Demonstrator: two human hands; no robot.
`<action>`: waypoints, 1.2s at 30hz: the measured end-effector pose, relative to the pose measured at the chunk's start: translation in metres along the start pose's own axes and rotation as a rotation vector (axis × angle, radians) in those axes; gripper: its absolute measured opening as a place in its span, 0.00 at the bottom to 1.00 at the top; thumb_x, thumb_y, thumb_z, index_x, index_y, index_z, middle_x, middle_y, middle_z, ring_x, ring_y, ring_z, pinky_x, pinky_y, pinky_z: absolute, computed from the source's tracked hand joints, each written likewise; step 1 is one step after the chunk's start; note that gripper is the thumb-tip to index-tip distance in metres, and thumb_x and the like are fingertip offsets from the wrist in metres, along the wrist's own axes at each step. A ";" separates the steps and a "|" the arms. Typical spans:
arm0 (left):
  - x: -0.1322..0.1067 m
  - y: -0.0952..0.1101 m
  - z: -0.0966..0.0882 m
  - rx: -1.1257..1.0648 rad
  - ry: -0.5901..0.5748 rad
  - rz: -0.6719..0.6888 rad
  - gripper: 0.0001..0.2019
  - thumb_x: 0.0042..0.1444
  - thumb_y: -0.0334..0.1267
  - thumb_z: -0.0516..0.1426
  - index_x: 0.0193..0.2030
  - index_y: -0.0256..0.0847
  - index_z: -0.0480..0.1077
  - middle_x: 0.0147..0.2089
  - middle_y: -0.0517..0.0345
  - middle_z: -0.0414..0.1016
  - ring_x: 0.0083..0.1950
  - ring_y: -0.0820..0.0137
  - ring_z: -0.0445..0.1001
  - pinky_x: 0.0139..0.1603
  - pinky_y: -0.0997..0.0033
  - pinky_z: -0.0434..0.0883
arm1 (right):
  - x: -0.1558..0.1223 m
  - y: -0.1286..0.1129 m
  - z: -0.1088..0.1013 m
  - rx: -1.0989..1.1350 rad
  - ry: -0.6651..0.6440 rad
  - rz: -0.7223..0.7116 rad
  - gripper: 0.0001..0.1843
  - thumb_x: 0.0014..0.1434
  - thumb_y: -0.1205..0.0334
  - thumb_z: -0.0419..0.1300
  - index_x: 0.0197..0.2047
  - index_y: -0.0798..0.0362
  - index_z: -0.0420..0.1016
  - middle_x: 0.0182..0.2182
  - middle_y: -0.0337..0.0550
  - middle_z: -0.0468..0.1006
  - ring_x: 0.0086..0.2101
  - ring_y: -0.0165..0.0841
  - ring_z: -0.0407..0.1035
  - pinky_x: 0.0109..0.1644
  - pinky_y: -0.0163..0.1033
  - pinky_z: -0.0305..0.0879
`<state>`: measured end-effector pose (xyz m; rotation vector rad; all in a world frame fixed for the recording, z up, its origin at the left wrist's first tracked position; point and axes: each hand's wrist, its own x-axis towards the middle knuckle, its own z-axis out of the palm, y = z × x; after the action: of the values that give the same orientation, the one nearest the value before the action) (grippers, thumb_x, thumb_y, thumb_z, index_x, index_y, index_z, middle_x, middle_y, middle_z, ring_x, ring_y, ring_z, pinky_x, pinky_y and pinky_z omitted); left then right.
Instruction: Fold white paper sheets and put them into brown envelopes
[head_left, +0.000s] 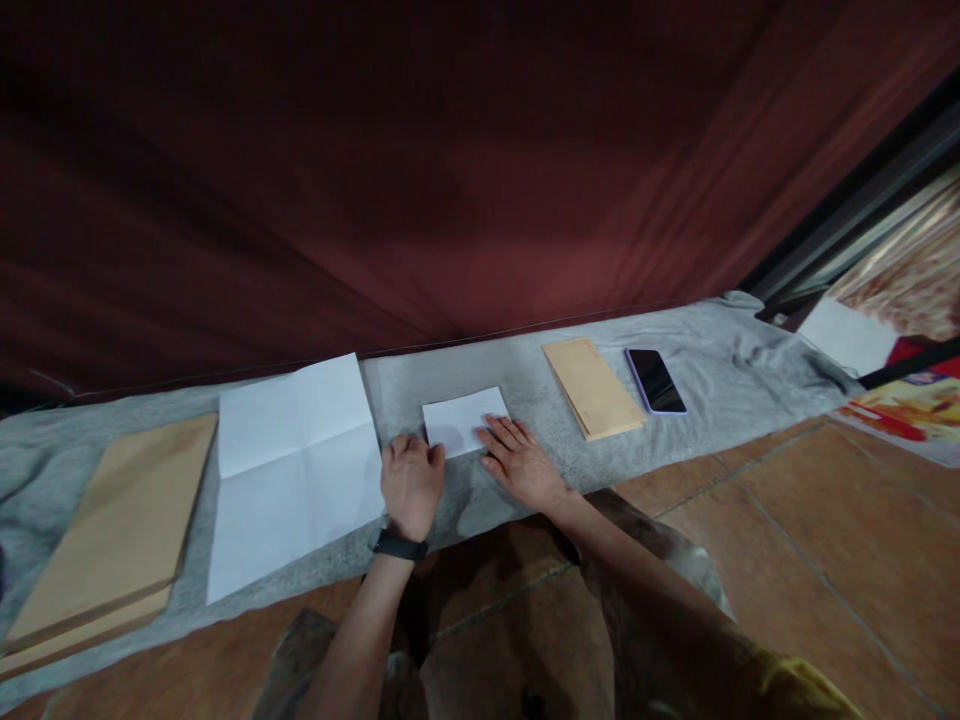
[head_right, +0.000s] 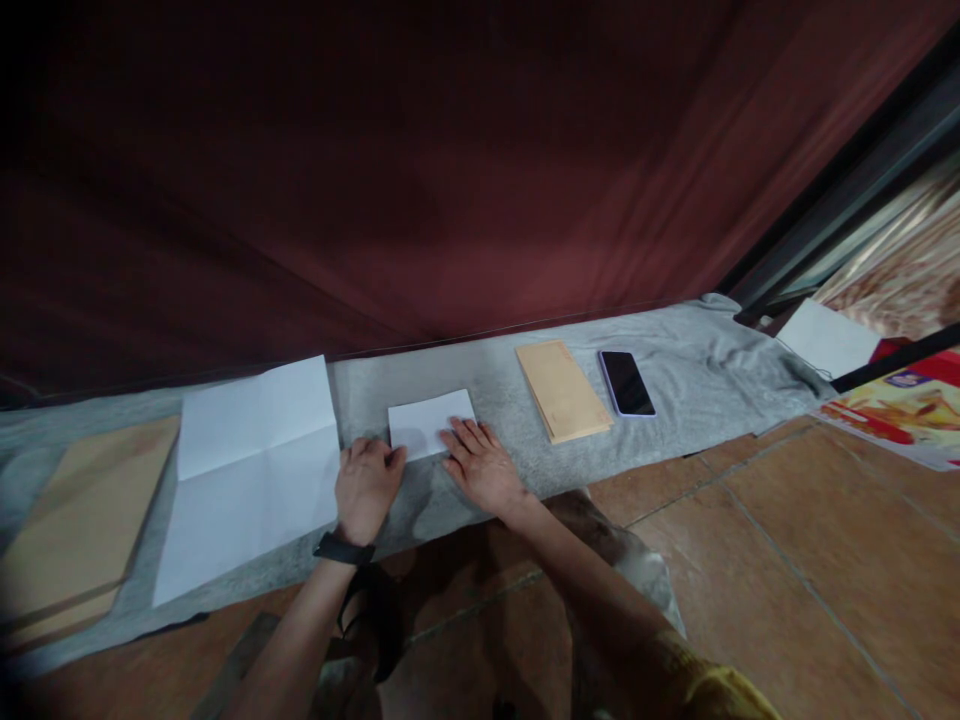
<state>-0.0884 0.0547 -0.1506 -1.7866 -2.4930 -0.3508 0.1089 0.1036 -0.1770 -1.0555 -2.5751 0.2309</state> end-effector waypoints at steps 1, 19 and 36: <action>0.000 0.000 -0.001 -0.001 0.000 -0.007 0.16 0.64 0.44 0.48 0.36 0.38 0.74 0.42 0.43 0.75 0.48 0.54 0.71 0.52 0.57 0.68 | 0.000 0.000 0.000 -0.001 -0.003 0.000 0.26 0.72 0.54 0.49 0.69 0.52 0.63 0.70 0.50 0.59 0.69 0.43 0.52 0.71 0.55 0.52; -0.028 0.023 0.018 -0.207 -0.040 0.443 0.28 0.70 0.46 0.44 0.71 0.31 0.57 0.73 0.42 0.58 0.75 0.57 0.53 0.73 0.50 0.58 | 0.000 0.001 -0.002 -0.001 -0.043 -0.005 0.26 0.72 0.57 0.49 0.70 0.53 0.62 0.70 0.50 0.59 0.69 0.42 0.50 0.71 0.54 0.51; -0.037 0.012 0.017 -0.083 -0.085 0.502 0.29 0.67 0.51 0.49 0.73 0.45 0.56 0.76 0.49 0.52 0.77 0.56 0.48 0.73 0.46 0.55 | -0.001 0.009 0.002 -0.036 0.014 0.104 0.28 0.72 0.52 0.48 0.70 0.53 0.62 0.70 0.51 0.59 0.68 0.45 0.53 0.71 0.56 0.52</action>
<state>-0.0635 0.0277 -0.1719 -2.4098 -1.9940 -0.3531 0.1146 0.1095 -0.1812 -1.2019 -2.5233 0.2022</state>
